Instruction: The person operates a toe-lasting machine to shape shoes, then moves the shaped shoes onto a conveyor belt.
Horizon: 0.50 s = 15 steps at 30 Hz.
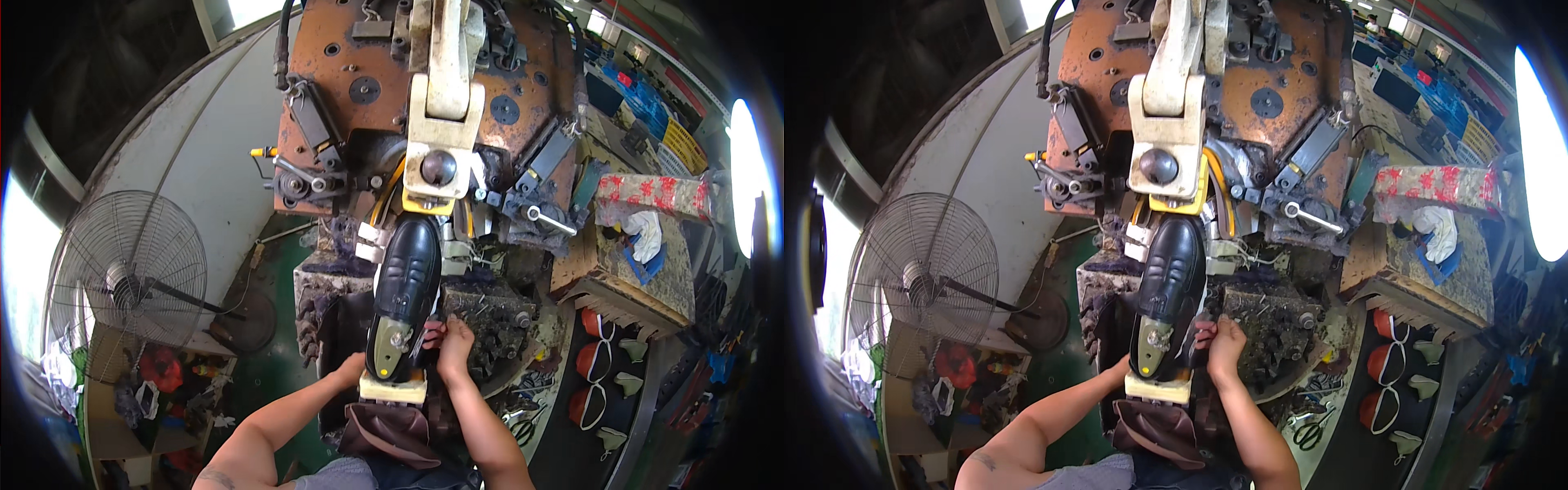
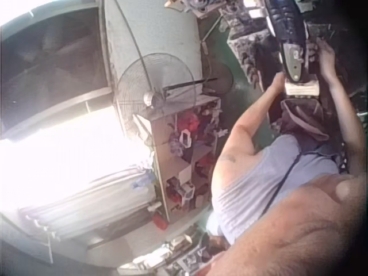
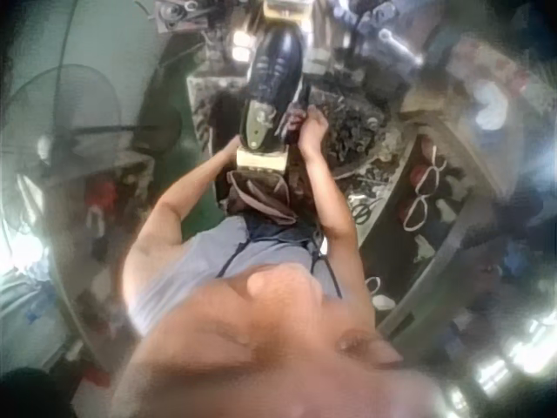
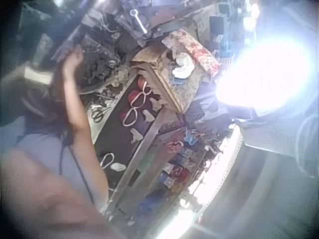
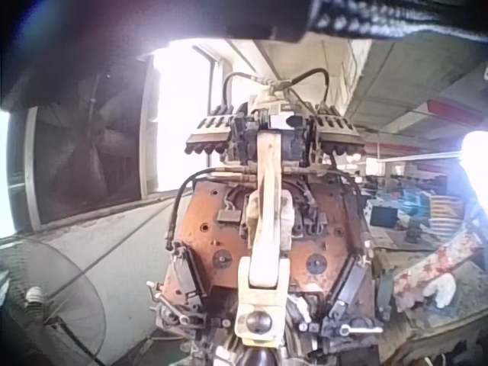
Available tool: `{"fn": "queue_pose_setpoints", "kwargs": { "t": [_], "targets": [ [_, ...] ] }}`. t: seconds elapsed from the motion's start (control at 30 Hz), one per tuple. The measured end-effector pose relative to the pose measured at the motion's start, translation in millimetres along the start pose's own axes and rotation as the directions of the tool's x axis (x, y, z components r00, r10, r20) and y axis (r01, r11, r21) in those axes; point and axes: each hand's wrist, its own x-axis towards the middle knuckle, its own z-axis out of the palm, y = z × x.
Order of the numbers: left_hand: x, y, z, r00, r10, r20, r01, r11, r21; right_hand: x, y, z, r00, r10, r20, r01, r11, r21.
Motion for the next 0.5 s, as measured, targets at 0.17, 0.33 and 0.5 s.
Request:
{"fn": "queue_pose_setpoints", "kwargs": {
  "t": [0.17, 0.33, 0.5],
  "targets": [
    [-52, -11, 0, 0.992, 0.023, 0.125, -0.026, 0.999, 0.023, -18, -21, -2, 0.989, -0.098, 0.114, 0.111, 0.986, -0.123],
    [-91, 174, -65, 0.903, -0.415, -0.110, 0.422, 0.808, 0.411, -49, -33, -16, 0.971, -0.117, 0.207, 0.136, 0.987, -0.080],
    [-105, 372, -110, 0.907, -0.155, -0.391, 0.320, 0.858, 0.401, -93, -49, -24, 0.900, -0.218, 0.377, 0.265, 0.961, -0.078]
  ]
}}
